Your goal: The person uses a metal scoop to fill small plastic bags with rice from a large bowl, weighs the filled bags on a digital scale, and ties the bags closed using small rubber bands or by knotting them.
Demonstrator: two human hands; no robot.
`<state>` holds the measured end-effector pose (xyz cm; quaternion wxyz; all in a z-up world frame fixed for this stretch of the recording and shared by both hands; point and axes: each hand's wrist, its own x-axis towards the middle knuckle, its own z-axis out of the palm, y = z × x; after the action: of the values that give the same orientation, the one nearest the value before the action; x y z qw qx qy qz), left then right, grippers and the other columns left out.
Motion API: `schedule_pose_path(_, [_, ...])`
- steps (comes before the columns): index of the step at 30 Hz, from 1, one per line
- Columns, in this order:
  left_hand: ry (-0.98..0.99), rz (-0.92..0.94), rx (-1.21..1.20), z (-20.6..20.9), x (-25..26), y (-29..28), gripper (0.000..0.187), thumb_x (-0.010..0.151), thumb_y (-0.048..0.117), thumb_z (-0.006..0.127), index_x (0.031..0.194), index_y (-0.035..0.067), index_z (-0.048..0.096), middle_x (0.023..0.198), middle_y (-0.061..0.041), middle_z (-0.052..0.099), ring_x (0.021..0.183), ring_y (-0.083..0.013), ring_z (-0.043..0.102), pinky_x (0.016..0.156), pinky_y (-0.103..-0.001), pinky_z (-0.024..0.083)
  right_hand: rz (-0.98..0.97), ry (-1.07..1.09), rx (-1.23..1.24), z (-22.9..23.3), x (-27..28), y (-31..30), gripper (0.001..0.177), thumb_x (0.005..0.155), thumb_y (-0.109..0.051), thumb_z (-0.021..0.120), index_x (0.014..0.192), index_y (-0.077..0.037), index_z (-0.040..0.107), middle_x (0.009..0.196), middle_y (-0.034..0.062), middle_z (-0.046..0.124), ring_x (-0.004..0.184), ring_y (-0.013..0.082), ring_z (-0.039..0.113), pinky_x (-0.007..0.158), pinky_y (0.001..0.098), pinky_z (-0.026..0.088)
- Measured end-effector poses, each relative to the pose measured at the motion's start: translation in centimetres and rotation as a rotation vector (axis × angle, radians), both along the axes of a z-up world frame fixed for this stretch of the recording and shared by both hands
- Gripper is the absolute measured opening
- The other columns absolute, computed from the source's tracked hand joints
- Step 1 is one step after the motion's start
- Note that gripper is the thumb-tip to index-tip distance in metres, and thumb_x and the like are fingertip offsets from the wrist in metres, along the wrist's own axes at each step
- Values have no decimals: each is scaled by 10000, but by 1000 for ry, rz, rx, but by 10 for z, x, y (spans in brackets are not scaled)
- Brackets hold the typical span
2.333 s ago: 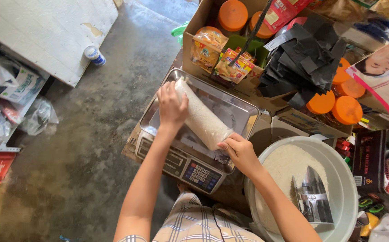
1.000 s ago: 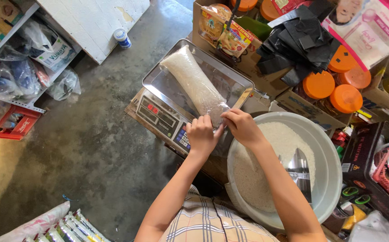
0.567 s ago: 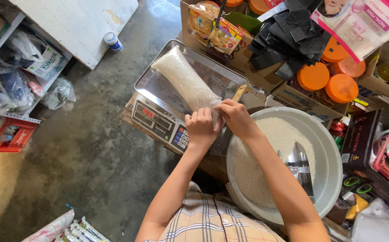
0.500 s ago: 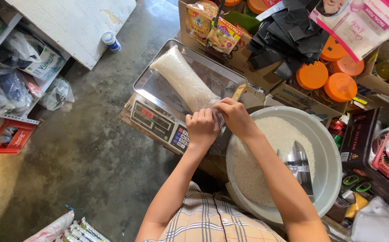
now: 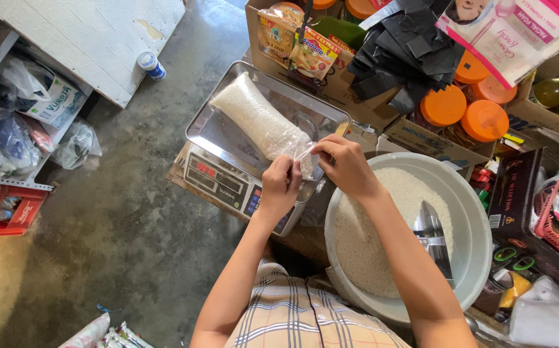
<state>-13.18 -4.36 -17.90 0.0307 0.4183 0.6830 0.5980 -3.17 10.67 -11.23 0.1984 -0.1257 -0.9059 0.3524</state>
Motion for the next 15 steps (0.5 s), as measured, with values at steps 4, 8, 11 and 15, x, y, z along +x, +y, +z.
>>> schedule_pose_path(4, [-30,-42,39,19,2,-4,175,1006,56,623,864,6,534,759,-140,535,604,-283,506,570,-391,406,6,39,82,18,10,-3,172,871,41,690,1029,1,745,1053,143,728,849,285,725,746,354,581])
schedule_pose_path(8, [-77,-132,46,32,12,-5,163,994,61,634,864,11,548,739,-128,548,576,-260,525,553,-372,416,-3,21,115,33,28,-1,190,846,17,713,1029,-19,746,1051,141,725,849,292,728,754,352,592])
schedule_pose_path(11, [-102,-227,1,36,26,-8,185,1007,56,642,864,5,535,743,-133,537,592,-275,518,564,-368,424,-83,-61,143,40,50,-4,205,816,12,719,1011,-42,751,1069,125,730,841,282,735,752,354,596])
schedule_pose_path(15, [-67,-300,11,34,50,-5,169,999,49,648,876,13,537,776,-144,534,653,-298,531,604,-374,437,-106,-103,159,42,86,-8,245,796,4,734,1037,-39,731,1068,114,716,936,317,711,813,384,575])
